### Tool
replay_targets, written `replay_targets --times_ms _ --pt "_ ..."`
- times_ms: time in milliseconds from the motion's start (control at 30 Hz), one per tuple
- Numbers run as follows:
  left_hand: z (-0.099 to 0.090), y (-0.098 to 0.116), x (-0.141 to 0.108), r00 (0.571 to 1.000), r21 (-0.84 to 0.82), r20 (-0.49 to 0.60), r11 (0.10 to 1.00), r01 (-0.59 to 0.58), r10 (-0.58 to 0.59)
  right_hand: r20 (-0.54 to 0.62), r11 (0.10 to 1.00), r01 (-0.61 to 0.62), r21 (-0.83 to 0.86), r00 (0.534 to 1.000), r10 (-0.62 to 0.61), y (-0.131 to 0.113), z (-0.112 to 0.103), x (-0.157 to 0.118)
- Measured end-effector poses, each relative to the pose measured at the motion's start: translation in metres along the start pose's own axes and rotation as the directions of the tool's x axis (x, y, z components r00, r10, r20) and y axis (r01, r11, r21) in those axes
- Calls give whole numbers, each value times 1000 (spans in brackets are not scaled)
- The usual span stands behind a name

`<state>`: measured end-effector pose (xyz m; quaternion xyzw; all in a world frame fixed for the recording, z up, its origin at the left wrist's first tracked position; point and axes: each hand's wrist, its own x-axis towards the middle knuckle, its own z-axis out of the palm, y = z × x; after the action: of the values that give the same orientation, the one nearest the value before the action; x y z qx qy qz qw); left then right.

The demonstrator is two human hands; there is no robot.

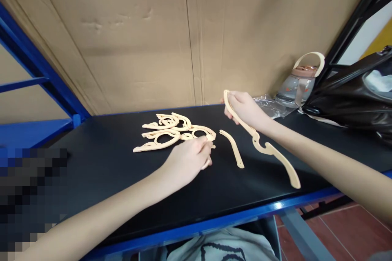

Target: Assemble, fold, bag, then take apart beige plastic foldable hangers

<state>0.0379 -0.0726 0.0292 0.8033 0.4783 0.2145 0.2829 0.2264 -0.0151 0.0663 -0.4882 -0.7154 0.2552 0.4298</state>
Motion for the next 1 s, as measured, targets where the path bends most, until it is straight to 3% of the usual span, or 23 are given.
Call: replay_targets --times_ms 67,100,167,200,267,333,367,433,467,533,567,600,633,700,733,800,933,1000 --pt "-3 -4 3 986 198 -154 980 -29 60 -130 994 23 110 991 -9 2 1 5" --pt "-4 -3 4 969 198 -229 979 -51 96 -190 989 60 136 981 -33 3 2 6" --pt "-2 4 3 951 -15 -291 993 -114 105 -289 980 162 118 949 -122 1 7 6" --pt "-1 10 2 966 -199 -250 972 -123 71 -327 973 216 76 928 -180 -1 8 6" --pt "1 21 -3 1000 -570 -23 822 -9 -5 -378 950 306 -58 874 -305 -3 8 4" --pt "0 30 -7 987 -748 157 650 137 -26 -412 905 350 -243 807 -423 -5 2 1" --pt "-2 31 -8 982 -786 182 594 170 -40 -412 865 355 -355 771 -486 -5 -2 -1" --pt "-9 28 -7 987 -819 134 550 160 -87 -332 715 362 -598 700 -632 -4 -12 -8" --pt "-14 25 -6 988 -819 110 553 152 -108 -231 602 383 -701 677 -699 -4 -16 -14" --pt "-24 16 -1 983 -798 121 575 180 -140 83 366 529 -766 645 -759 -5 -22 -27" --pt "-28 12 1 976 -788 150 578 213 -155 231 308 620 -722 635 -737 -5 -23 -34" --pt "-31 9 3 968 -781 185 574 248 -168 338 308 697 -648 625 -704 -6 -22 -41" --pt "-34 7 4 960 -777 217 563 281 -180 375 364 728 -581 636 -675 -8 -20 -47" --pt "-35 7 3 942 -766 259 549 334 -212 347 470 699 -539 693 -632 -10 -16 -56" --pt "-35 9 2 935 -753 276 555 354 -223 319 480 672 -564 714 -624 -11 -14 -58" --pt "-32 16 -2 921 -713 304 584 388 -242 342 398 660 -637 705 -621 -11 -10 -60" --pt "-25 26 -9 903 -645 347 635 426 -253 571 129 748 -651 595 -565 -7 -3 -60" --pt "-23 27 -10 884 -643 391 611 462 -257 619 20 760 -650 544 -567 -5 3 -63"
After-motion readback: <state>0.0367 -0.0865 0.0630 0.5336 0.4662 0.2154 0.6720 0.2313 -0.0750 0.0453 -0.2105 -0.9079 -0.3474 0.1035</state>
